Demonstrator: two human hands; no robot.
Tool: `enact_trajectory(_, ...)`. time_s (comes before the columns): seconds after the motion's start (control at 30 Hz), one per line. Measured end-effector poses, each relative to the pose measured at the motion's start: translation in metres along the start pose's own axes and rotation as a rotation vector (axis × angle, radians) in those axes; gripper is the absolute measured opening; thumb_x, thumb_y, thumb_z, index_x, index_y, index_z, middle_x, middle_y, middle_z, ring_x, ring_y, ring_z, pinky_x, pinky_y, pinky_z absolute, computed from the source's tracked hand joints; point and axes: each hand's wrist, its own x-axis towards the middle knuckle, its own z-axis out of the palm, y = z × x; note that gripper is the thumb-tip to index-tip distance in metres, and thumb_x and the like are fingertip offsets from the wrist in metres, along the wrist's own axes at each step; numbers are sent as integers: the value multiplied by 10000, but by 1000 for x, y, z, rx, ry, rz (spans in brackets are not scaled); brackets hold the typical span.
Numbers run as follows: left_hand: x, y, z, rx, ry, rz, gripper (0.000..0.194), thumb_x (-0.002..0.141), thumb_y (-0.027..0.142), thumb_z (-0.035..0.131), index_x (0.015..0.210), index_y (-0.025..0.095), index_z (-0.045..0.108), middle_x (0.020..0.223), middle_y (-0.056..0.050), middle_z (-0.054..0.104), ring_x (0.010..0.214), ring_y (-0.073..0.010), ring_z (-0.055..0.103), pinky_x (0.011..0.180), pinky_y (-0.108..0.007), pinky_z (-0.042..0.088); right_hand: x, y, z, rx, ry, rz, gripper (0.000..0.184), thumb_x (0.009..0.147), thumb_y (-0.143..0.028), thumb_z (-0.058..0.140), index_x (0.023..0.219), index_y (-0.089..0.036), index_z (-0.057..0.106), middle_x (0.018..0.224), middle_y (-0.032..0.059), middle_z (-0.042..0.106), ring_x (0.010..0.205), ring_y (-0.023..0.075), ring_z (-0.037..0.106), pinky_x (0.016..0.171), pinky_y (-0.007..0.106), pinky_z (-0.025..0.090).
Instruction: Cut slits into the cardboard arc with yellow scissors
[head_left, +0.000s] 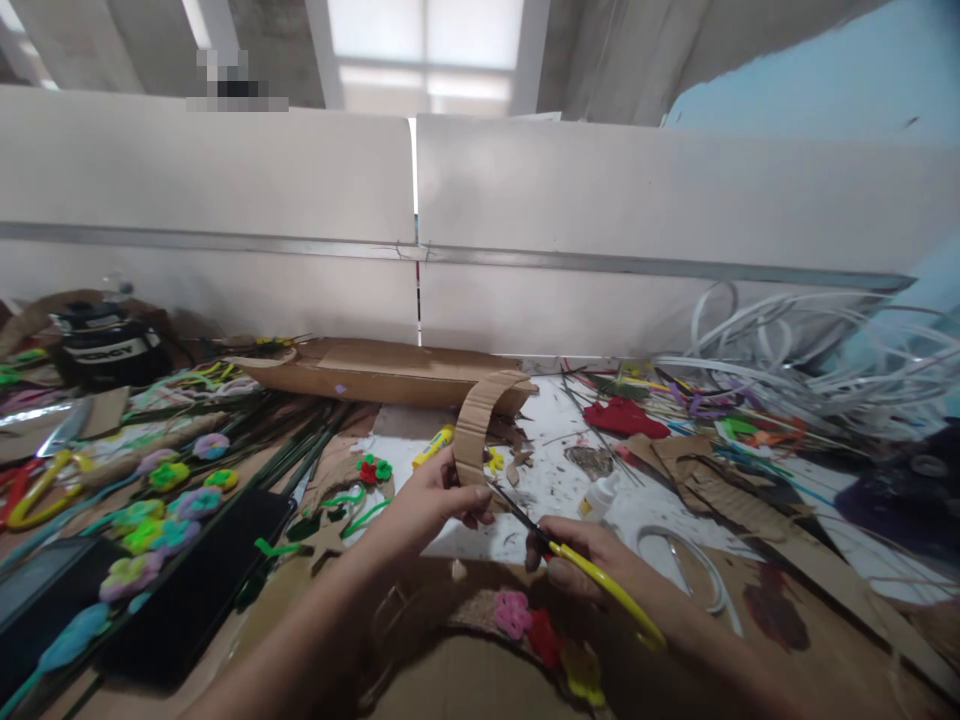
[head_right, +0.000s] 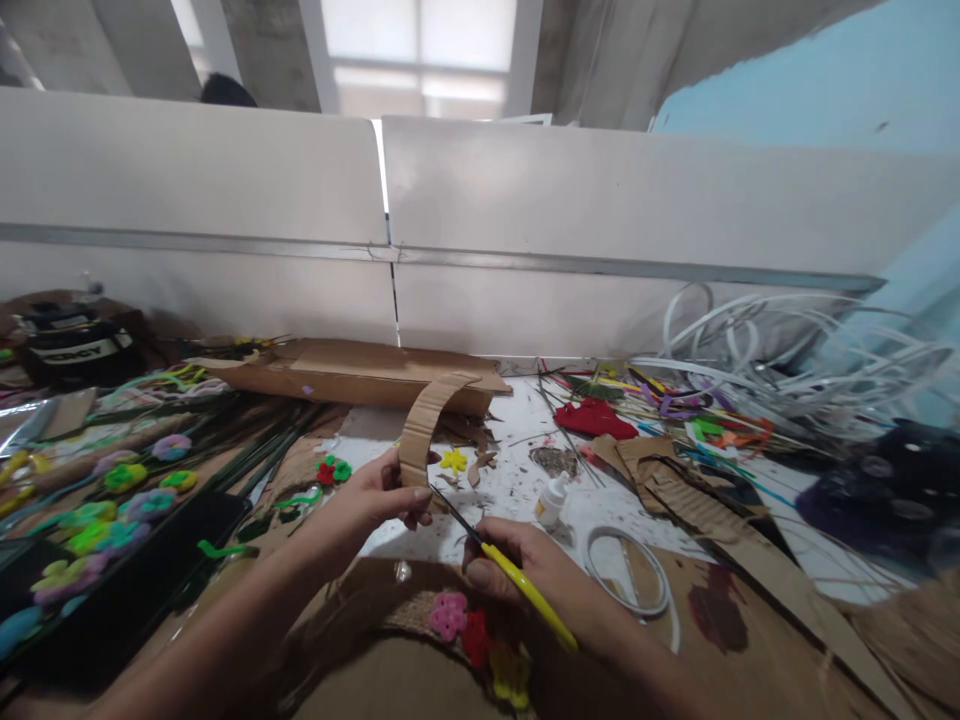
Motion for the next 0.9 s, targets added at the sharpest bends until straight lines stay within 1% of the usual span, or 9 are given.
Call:
enact_trajectory(0.13,0,2,-1,4,-21,-13,290,704,272,806,934,169,662,769,-38,697,645,-165,627,612,-285,471,0,0,-2,-101,31,-27,572,835,-771,660,916,-205,626,779,-9,511,681,149,419,580,253,355)
enact_trajectory(0.27,-1,3,0,-4,-22,-26,309,702,256,801,966,169,669,800,-48,704,647,-164,629,611,-285,476,-1,-1,-2,-151,60,-31,595,828,-796,637,905,-206,635,815,5,539,713,163,445,621,266,388)
enact_trajectory(0.47,-2,5,0,4,-23,-11,250,725,259,811,921,174,682,791,-52,705,674,-175,650,624,-284,481,1,6,-11,-319,38,-88,595,871,-799,575,921,-210,644,832,20,575,763,194,500,645,275,429)
enact_trajectory(0.6,-3,4,-1,-1,-13,-18,262,723,252,824,930,166,687,806,-56,712,675,-173,654,634,-288,486,2,8,-15,-353,1,-89,609,887,-817,522,944,-219,626,829,14,576,739,190,510,632,276,425)
enact_trajectory(0.73,-3,4,-1,-16,0,-13,236,732,246,823,914,171,694,787,-61,718,667,-177,655,629,-287,486,0,8,-14,-408,28,-105,611,892,-818,515,936,-219,625,851,15,578,771,196,508,684,293,416)
enact_trajectory(0.9,-2,5,0,0,15,-16,198,727,196,810,886,176,695,772,-60,726,656,-176,661,619,-279,493,-1,10,-10,-322,22,-65,621,874,-823,542,954,-211,612,810,-4,544,725,172,470,641,274,383)
